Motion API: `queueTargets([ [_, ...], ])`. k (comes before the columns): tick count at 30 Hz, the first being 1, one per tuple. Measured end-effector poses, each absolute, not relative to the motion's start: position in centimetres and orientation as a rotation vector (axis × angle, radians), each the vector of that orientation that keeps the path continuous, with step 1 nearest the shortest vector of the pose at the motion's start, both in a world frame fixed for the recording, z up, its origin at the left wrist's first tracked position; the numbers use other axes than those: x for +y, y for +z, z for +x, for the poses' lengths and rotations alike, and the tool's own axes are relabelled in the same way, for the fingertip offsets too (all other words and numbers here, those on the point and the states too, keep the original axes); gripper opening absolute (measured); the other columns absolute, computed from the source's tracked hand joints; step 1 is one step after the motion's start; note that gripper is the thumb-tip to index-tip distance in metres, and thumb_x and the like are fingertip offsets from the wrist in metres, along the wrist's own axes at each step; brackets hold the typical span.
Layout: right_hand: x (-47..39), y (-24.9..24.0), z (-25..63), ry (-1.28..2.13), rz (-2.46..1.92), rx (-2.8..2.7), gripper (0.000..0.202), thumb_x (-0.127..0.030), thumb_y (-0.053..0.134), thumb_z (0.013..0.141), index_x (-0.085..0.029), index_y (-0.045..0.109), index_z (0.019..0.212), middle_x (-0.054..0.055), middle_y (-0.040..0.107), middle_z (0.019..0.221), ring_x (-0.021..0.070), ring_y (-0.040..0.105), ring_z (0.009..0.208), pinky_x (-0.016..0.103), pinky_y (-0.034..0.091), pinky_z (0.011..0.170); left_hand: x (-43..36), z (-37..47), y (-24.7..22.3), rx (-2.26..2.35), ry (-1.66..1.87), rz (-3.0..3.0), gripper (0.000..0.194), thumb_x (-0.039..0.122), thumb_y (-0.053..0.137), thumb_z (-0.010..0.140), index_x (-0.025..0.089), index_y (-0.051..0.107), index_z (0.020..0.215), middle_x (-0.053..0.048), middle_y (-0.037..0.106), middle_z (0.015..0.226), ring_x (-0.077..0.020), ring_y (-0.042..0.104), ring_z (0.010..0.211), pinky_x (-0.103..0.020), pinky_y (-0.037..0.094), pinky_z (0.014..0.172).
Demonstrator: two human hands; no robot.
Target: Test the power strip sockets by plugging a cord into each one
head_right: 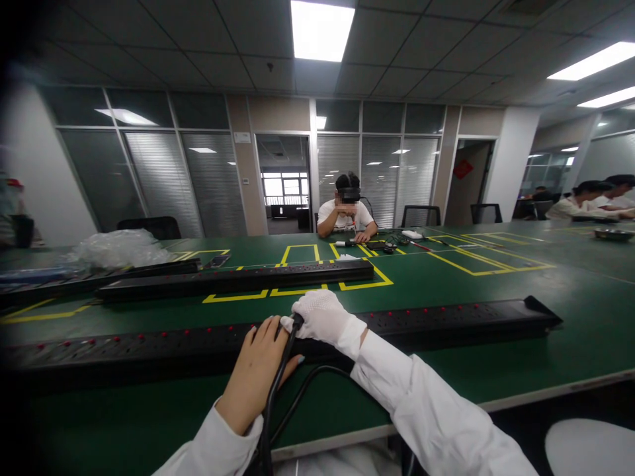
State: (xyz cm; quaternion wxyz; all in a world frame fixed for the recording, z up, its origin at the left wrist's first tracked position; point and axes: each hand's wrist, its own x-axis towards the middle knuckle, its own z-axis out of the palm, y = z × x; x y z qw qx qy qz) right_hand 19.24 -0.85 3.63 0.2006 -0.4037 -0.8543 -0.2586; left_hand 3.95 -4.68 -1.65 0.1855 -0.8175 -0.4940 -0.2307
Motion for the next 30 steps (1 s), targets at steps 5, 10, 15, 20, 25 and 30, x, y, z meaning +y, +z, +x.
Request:
queueTargets([
  [5, -0.55, 3.17, 19.12, -0.648, -1.213, -2.354, 0.042, -0.050, 0.037, 0.081, -0.018, 0.061, 0.068, 0.003, 0.060, 0.061, 0.0114, 0.052, 0.059, 0.023, 0.025, 0.053, -4.39, 3.87, -1.78, -1.391, -0.668, -2.297, 0.041, 0.037, 0.045, 0.078, 0.019, 0.045, 0.115, -0.012, 0.047, 0.119, -0.0284, 0.039, 0.113, -0.047, 0.032, 0.091],
  [10, -0.55, 3.14, 19.13, -0.623, -1.196, -2.364, 0.041, -0.049, 0.037, 0.081, -0.019, 0.062, 0.071, 0.002, 0.060, 0.062, 0.0111, 0.052, 0.058, 0.022, 0.025, 0.053, -4.27, 3.90, -1.95, -1.383, -0.658, -2.300, 0.042, 0.037, 0.045, 0.078, 0.019, 0.045, 0.116, -0.012, 0.048, 0.119, -0.0282, 0.039, 0.113, -0.047, 0.032, 0.091],
  [15, -0.57, 3.45, 19.32, -0.717, -1.115, -2.399, 0.046, -0.050, 0.033, 0.082, -0.016, 0.060, 0.066, 0.004, 0.059, 0.059, 0.0114, 0.050, 0.057, 0.023, 0.024, 0.054, -4.48, 3.94, -1.64, -1.399, -0.656, -2.297, 0.039, 0.036, 0.049, 0.076, 0.020, 0.047, 0.112, -0.011, 0.047, 0.119, -0.0283, 0.038, 0.113, -0.047, 0.033, 0.090],
  [20, -0.84, 3.85, 19.41, -0.751, -1.089, -2.434, 0.047, -0.050, 0.032, 0.083, -0.016, 0.060, 0.067, 0.005, 0.059, 0.060, 0.0114, 0.049, 0.056, 0.023, 0.025, 0.054, -4.60, 4.00, -1.37, -1.394, -0.682, -2.284, 0.040, 0.037, 0.049, 0.076, 0.020, 0.048, 0.112, -0.011, 0.048, 0.118, -0.0287, 0.039, 0.113, -0.048, 0.033, 0.090],
  [25, -0.96, 3.90, 19.28, -0.734, -1.095, -2.417, 0.042, -0.046, 0.033, 0.083, -0.018, 0.061, 0.069, 0.004, 0.059, 0.060, 0.0116, 0.050, 0.056, 0.024, 0.025, 0.054, -4.54, 3.92, -1.40, -1.395, -0.680, -2.317, 0.041, 0.038, 0.049, 0.076, 0.020, 0.046, 0.113, -0.012, 0.048, 0.119, -0.0291, 0.039, 0.113, -0.048, 0.033, 0.090],
  [30, -0.80, 3.68, 19.27, -0.690, -1.114, -2.396, 0.043, -0.046, 0.034, 0.083, -0.016, 0.060, 0.066, 0.004, 0.059, 0.059, 0.0111, 0.050, 0.057, 0.023, 0.024, 0.054, -4.37, 3.49, -1.32, -1.385, -0.680, -2.369, 0.042, 0.035, 0.051, 0.076, 0.021, 0.044, 0.115, -0.010, 0.047, 0.121, -0.0270, 0.038, 0.115, -0.046, 0.032, 0.092],
])
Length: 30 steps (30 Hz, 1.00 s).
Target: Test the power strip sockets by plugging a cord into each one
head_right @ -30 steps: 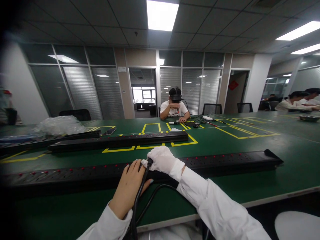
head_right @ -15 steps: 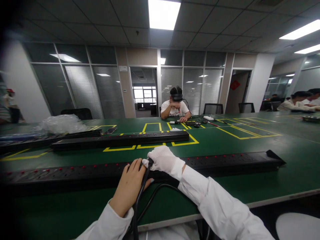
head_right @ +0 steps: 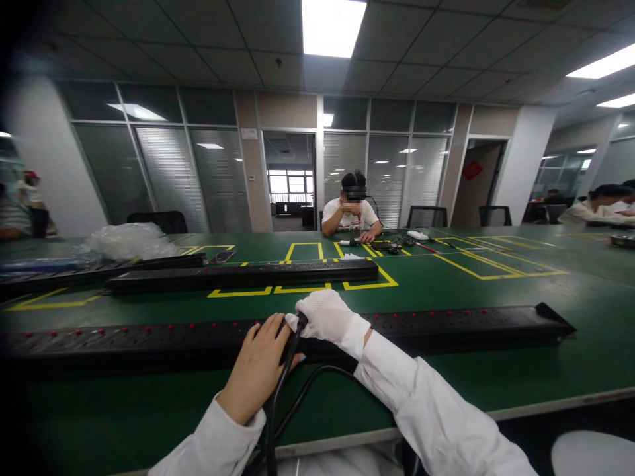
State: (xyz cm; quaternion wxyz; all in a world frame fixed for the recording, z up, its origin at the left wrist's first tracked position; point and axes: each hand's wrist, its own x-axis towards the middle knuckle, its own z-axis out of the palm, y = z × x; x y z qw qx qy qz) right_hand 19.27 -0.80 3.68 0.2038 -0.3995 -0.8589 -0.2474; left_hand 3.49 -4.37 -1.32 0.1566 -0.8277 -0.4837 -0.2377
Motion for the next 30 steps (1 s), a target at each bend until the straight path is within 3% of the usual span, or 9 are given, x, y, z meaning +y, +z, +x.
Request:
queueTargets([
  [7, -0.6, 3.4, 19.3, -0.610, -1.151, -2.394, 0.043, -0.050, 0.034, 0.082, -0.018, 0.060, 0.071, 0.003, 0.060, 0.062, 0.0119, 0.052, 0.060, 0.023, 0.025, 0.055, -3.8, 2.7, -1.1, -1.381, -0.675, -2.437, 0.045, 0.035, 0.058, 0.071, 0.026, 0.046, 0.112, -0.006, 0.047, 0.122, -0.0234, 0.040, 0.114, -0.041, 0.032, 0.093],
  [18, -1.0, 3.5, 19.3, -0.485, -1.163, -2.388, 0.042, -0.053, 0.037, 0.081, -0.019, 0.061, 0.075, 0.003, 0.060, 0.066, 0.0119, 0.052, 0.064, 0.021, 0.029, 0.058, -3.8, 2.2, 0.3, -1.304, -0.527, -2.488, 0.037, 0.038, 0.052, 0.076, 0.025, 0.048, 0.110, -0.006, 0.050, 0.117, -0.0228, 0.041, 0.112, -0.038, 0.036, 0.088],
  [30, -0.1, 3.1, 19.3, -0.636, -1.126, -2.399, 0.038, -0.044, 0.034, 0.083, -0.018, 0.059, 0.070, 0.001, 0.057, 0.061, 0.0097, 0.048, 0.056, 0.022, 0.023, 0.052, -3.7, 2.2, -0.5, -1.280, -0.601, -2.476, 0.038, 0.035, 0.049, 0.078, 0.023, 0.045, 0.114, -0.007, 0.049, 0.119, -0.0235, 0.041, 0.113, -0.040, 0.035, 0.091],
])
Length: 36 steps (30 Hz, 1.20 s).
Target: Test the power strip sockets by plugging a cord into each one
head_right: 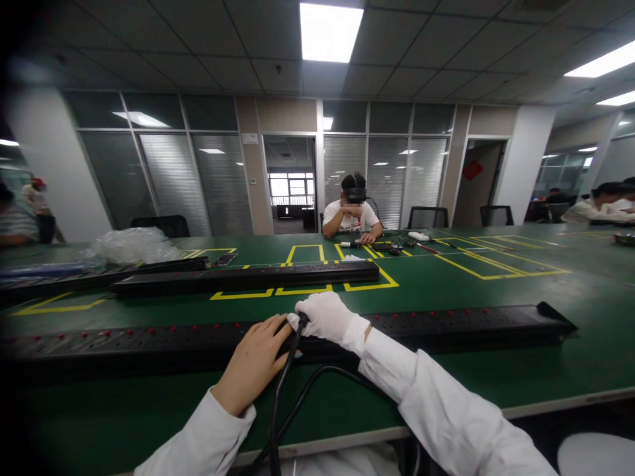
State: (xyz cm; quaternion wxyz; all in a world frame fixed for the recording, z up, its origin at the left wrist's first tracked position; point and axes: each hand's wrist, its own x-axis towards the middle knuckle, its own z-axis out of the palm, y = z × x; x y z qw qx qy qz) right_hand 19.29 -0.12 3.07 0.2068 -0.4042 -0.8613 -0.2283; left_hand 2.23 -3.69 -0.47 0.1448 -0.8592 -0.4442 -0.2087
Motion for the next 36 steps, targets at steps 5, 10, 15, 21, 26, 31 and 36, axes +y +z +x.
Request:
queueTargets([
  [5, 0.3, 2.9, 19.3, -0.602, -1.147, -2.405, 0.036, -0.041, 0.033, 0.084, -0.019, 0.059, 0.072, 0.001, 0.058, 0.060, 0.0091, 0.049, 0.055, 0.021, 0.022, 0.051, -3.8, 2.3, -0.9, -1.275, -0.636, -2.448, 0.044, 0.035, 0.050, 0.078, 0.023, 0.040, 0.119, -0.008, 0.048, 0.121, -0.0245, 0.040, 0.114, -0.043, 0.033, 0.093],
  [10, -0.1, 3.7, 19.2, -0.746, -1.057, -2.489, 0.042, -0.042, 0.031, 0.084, -0.016, 0.059, 0.068, 0.004, 0.057, 0.060, 0.0107, 0.049, 0.055, 0.023, 0.024, 0.052, -3.7, 2.4, -0.9, -1.286, -0.623, -2.445, 0.041, 0.033, 0.048, 0.079, 0.022, 0.042, 0.118, -0.008, 0.049, 0.121, -0.0238, 0.039, 0.116, -0.044, 0.034, 0.093],
  [15, -0.6, 4.2, 18.8, -0.842, -1.036, -2.605, 0.044, -0.043, 0.029, 0.086, -0.016, 0.060, 0.069, 0.006, 0.058, 0.060, 0.0125, 0.049, 0.055, 0.023, 0.024, 0.051, -3.4, 2.5, -1.1, -1.306, -0.647, -2.426, 0.042, 0.035, 0.051, 0.077, 0.022, 0.044, 0.116, -0.007, 0.049, 0.121, -0.0240, 0.040, 0.115, -0.044, 0.035, 0.093],
  [21, -0.5, 4.1, 19.1, -0.772, -1.067, -2.556, 0.043, -0.042, 0.029, 0.086, -0.017, 0.059, 0.069, 0.005, 0.058, 0.059, 0.0109, 0.049, 0.053, 0.023, 0.022, 0.050, -3.6, 2.6, -1.1, -1.336, -0.660, -2.451, 0.044, 0.035, 0.051, 0.077, 0.022, 0.042, 0.118, -0.007, 0.049, 0.122, -0.0241, 0.039, 0.115, -0.044, 0.034, 0.094],
  [26, -0.1, 3.7, 19.4, -0.658, -1.115, -2.404, 0.038, -0.036, 0.031, 0.086, -0.018, 0.059, 0.068, 0.002, 0.059, 0.059, 0.0088, 0.049, 0.054, 0.022, 0.021, 0.052, -3.8, 2.6, -1.0, -1.344, -0.692, -2.458, 0.046, 0.035, 0.049, 0.078, 0.024, 0.038, 0.121, -0.007, 0.047, 0.121, -0.0249, 0.038, 0.115, -0.045, 0.032, 0.094],
  [31, -0.2, 3.7, 19.4, -0.694, -1.067, -2.425, 0.036, -0.037, 0.032, 0.085, -0.018, 0.059, 0.070, 0.002, 0.058, 0.060, 0.0091, 0.049, 0.056, 0.023, 0.021, 0.054, -3.9, 2.6, -1.2, -1.346, -0.692, -2.433, 0.043, 0.034, 0.048, 0.078, 0.024, 0.039, 0.119, -0.007, 0.048, 0.120, -0.0247, 0.039, 0.114, -0.045, 0.032, 0.094],
  [36, -0.9, 4.0, 19.4, -0.804, -1.048, -2.424, 0.038, -0.046, 0.036, 0.082, -0.018, 0.058, 0.071, 0.002, 0.056, 0.058, 0.0114, 0.048, 0.056, 0.025, 0.018, 0.053, -4.0, 2.6, -1.3, -1.340, -0.679, -2.415, 0.039, 0.036, 0.047, 0.078, 0.024, 0.043, 0.115, -0.007, 0.048, 0.121, -0.0253, 0.039, 0.114, -0.045, 0.033, 0.092],
])
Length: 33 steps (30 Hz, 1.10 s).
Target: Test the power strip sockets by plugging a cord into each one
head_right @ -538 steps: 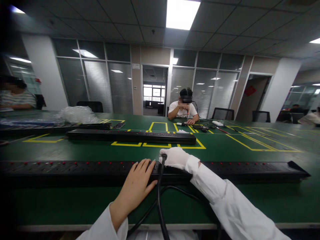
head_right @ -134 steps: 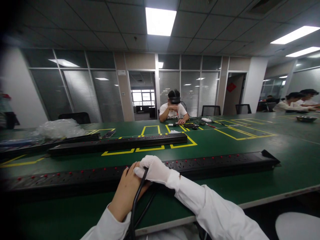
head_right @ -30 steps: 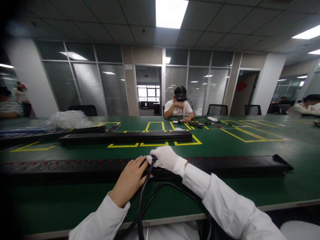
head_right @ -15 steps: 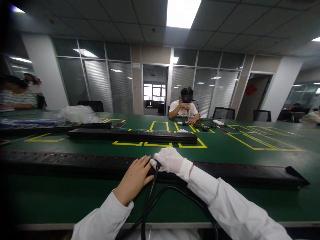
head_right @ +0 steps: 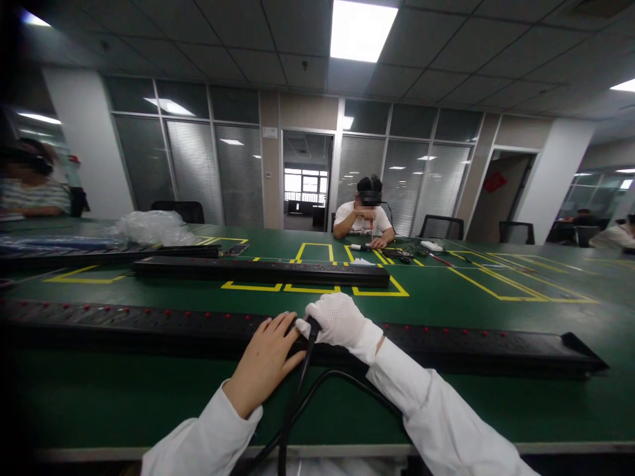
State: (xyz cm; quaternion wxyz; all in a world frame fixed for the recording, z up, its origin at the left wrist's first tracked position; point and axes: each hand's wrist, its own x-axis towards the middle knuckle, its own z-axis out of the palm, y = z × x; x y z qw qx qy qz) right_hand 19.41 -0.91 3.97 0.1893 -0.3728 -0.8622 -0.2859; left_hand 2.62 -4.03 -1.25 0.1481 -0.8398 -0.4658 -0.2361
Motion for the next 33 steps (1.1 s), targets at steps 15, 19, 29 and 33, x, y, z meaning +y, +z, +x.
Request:
queueTargets([
  [15, -1.2, 4.0, 19.7, -0.382, -1.197, -2.410, 0.033, -0.045, 0.036, 0.084, -0.020, 0.058, 0.082, 0.002, 0.060, 0.066, 0.0105, 0.052, 0.060, 0.020, 0.029, 0.056, -4.3, 2.7, -1.1, -1.349, -0.677, -2.418, 0.038, 0.034, 0.044, 0.080, 0.025, 0.042, 0.117, -0.007, 0.046, 0.122, -0.0254, 0.038, 0.114, -0.046, 0.032, 0.093],
  [19, -0.8, 3.8, 19.7, -0.249, -1.243, -2.376, 0.032, -0.044, 0.035, 0.085, -0.021, 0.057, 0.081, 0.000, 0.060, 0.066, 0.0089, 0.051, 0.057, 0.019, 0.030, 0.055, -4.2, 2.7, -1.0, -1.356, -0.676, -2.416, 0.041, 0.034, 0.044, 0.080, 0.026, 0.040, 0.119, -0.008, 0.045, 0.123, -0.0257, 0.037, 0.115, -0.046, 0.032, 0.092],
  [29, -1.5, 3.7, 19.7, -0.448, -1.186, -2.411, 0.035, -0.047, 0.036, 0.084, -0.020, 0.057, 0.086, 0.004, 0.060, 0.069, 0.0129, 0.052, 0.066, 0.022, 0.030, 0.060, -4.3, 2.6, -1.1, -1.349, -0.688, -2.416, 0.038, 0.034, 0.046, 0.078, 0.025, 0.043, 0.114, -0.007, 0.045, 0.122, -0.0253, 0.038, 0.115, -0.045, 0.032, 0.093],
  [33, -1.8, 3.7, 19.7, -0.437, -1.172, -2.414, 0.035, -0.047, 0.037, 0.083, -0.020, 0.057, 0.087, 0.004, 0.059, 0.070, 0.0133, 0.052, 0.067, 0.022, 0.031, 0.062, -4.2, 2.7, -1.1, -1.346, -0.676, -2.413, 0.039, 0.034, 0.046, 0.078, 0.025, 0.042, 0.116, -0.008, 0.045, 0.122, -0.0254, 0.038, 0.115, -0.045, 0.033, 0.092],
])
